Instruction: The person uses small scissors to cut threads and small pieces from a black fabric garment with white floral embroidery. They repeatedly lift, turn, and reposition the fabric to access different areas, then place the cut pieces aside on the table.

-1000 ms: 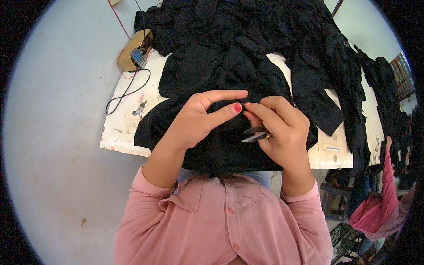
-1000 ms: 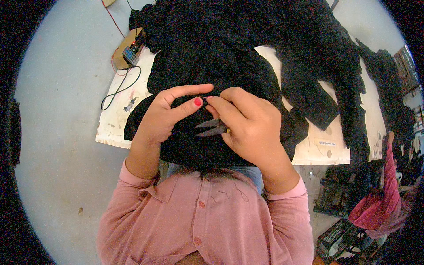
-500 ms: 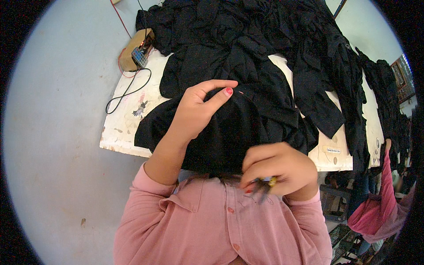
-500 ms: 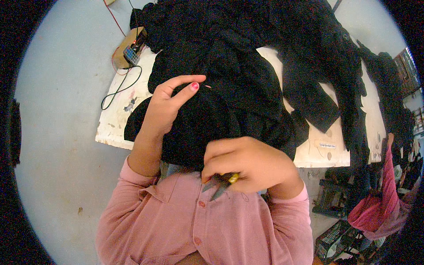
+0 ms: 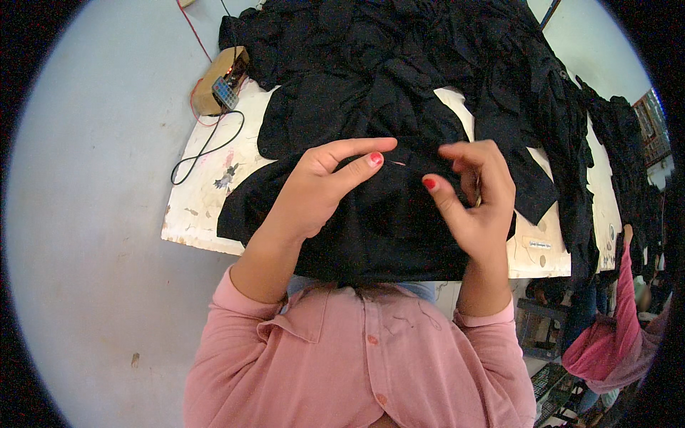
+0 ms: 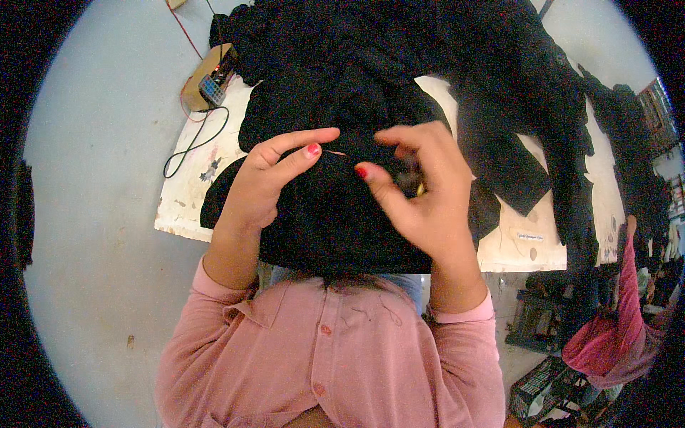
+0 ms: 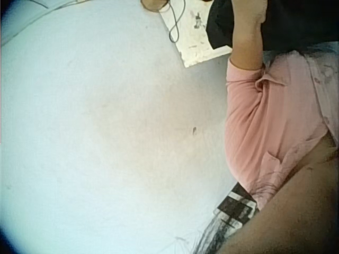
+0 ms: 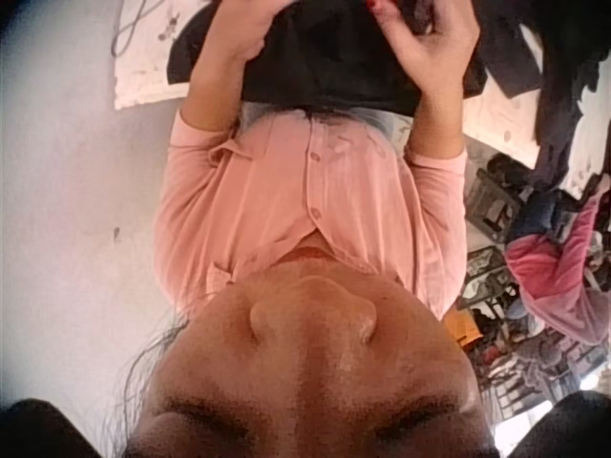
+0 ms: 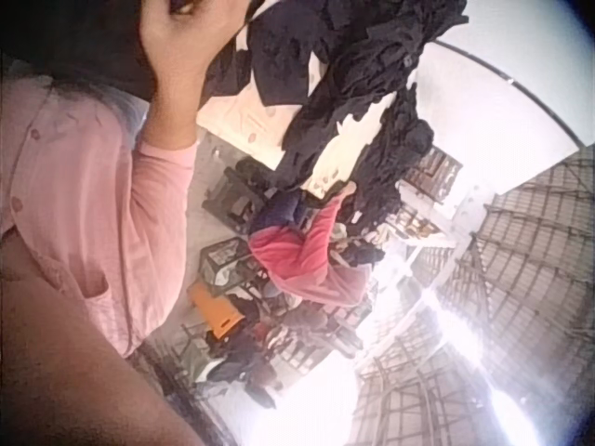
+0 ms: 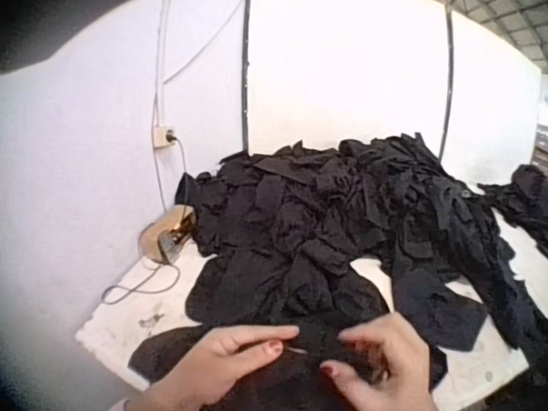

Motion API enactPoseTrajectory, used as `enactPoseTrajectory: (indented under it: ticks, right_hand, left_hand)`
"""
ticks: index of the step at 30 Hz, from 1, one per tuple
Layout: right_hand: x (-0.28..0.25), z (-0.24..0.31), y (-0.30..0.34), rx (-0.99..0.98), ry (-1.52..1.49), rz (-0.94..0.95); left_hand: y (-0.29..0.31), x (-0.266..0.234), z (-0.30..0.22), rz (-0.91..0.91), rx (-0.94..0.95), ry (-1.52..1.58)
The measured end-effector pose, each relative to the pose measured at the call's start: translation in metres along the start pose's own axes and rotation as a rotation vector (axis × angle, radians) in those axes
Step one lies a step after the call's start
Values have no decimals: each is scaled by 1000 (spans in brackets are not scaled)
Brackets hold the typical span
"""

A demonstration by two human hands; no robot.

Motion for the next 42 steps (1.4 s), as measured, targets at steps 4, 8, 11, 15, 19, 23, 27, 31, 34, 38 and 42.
enactPoseTrajectory:
  ticks: [4, 8, 11, 15, 19, 23, 27, 31, 34, 38, 42]
  right_hand:
    - [12, 16, 11, -258, 161, -18]
    - [15, 26, 20, -266, -115, 356]
    - [2, 30, 13, -23, -217, 455]
    - [-9, 12, 9, -97, 140, 188]
    - [-9, 14, 11, -323, 319, 61]
    - [-7, 18, 14, -362, 326, 41]
    - [-4, 23, 15, -354, 289, 33]
    - [0, 23, 16, -364, 295, 10]
    - [3, 19, 19, -437, 339, -21]
    - [6, 18, 21, -482, 392, -29]
    - [9, 18, 22, -514, 419, -34]
  left_hand:
    - [-3, 7, 1, 23, 73, -31]
    - [-4, 5, 3, -13, 66, -12]
    - [-5, 3, 4, -12, 49, 8]
    - [-3, 2, 5, -21, 14, 49]
    - [1, 5, 1, -29, 7, 61]
    - [5, 8, -3, -42, 108, 10]
    - [7, 10, 2, -28, 57, 51]
    - [8, 11, 3, -37, 113, -17]
    - [8, 11, 5, -38, 118, -10]
    - [8, 10, 8, -51, 113, 2]
    - [8, 9, 8, -64, 113, -4]
Point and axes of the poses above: each hand's wrist, its own y-axis away from the middle knuckle, its own x-axis out of the palm, z = x × y, the point moved 4 cm from there along -y, towards the middle knuckle, and after that the axes turned 14 degrees about -z, right-handed, at the moved point
